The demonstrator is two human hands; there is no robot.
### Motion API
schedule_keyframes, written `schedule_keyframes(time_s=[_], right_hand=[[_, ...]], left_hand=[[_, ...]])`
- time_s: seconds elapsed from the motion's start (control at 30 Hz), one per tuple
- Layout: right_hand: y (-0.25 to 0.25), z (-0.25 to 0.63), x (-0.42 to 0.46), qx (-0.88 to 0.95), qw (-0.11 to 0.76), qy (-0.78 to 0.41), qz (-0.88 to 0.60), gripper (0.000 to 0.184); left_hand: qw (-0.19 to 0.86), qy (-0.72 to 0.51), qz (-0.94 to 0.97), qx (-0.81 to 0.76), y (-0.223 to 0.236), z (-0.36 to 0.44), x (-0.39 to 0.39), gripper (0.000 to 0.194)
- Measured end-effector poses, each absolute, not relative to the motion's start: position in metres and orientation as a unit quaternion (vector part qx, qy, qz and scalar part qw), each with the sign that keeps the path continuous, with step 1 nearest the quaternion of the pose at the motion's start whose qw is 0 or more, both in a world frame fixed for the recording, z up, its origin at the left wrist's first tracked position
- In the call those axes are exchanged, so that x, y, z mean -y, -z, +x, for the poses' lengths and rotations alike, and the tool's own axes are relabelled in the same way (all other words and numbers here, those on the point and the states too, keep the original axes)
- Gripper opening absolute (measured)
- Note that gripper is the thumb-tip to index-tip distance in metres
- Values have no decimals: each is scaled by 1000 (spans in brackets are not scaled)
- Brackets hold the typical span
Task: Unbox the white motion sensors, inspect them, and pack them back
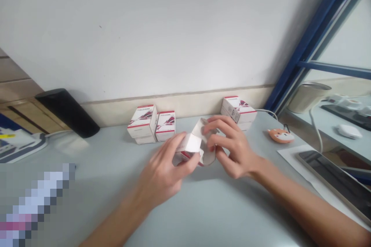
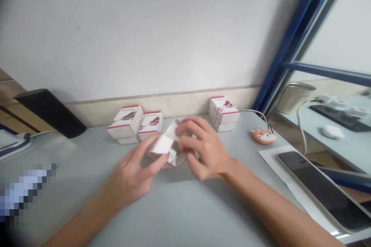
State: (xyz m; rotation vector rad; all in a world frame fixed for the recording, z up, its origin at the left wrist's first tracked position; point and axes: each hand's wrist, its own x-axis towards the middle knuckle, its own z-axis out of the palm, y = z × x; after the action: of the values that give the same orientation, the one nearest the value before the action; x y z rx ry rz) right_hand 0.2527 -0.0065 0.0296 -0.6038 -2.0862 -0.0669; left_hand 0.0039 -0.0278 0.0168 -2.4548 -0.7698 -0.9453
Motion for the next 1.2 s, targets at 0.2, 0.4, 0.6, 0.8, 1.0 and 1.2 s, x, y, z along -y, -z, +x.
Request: schedule_keyframes(time_s=[0.2, 0.4, 0.6, 0.8, 1.0, 1.2], right_hand=[[-37, 255, 7, 860, 439, -49, -255, 18], [-38, 250, 9, 854, 414, -40, -311, 14], [-37, 246, 11, 861, 396, -45, -316, 15], [-34, 251, 2, 755, 535, -81, -370, 11], [-11, 263, -22, 711, 408, -59, -569, 22], [17, 261, -33, 785, 286, -82, -543, 23]], left_hand=[[172, 375, -870, 270, -15, 3, 23, 56], [174, 394, -858, 278, -18, 7, 23, 55], [196, 402, -846, 290, -14, 3, 20, 51], [204, 411, -827, 325, -12, 0, 16, 53], [235, 428, -805, 338, -12, 0, 14, 51], [229, 422, -807, 342, -11, -2, 15, 53]])
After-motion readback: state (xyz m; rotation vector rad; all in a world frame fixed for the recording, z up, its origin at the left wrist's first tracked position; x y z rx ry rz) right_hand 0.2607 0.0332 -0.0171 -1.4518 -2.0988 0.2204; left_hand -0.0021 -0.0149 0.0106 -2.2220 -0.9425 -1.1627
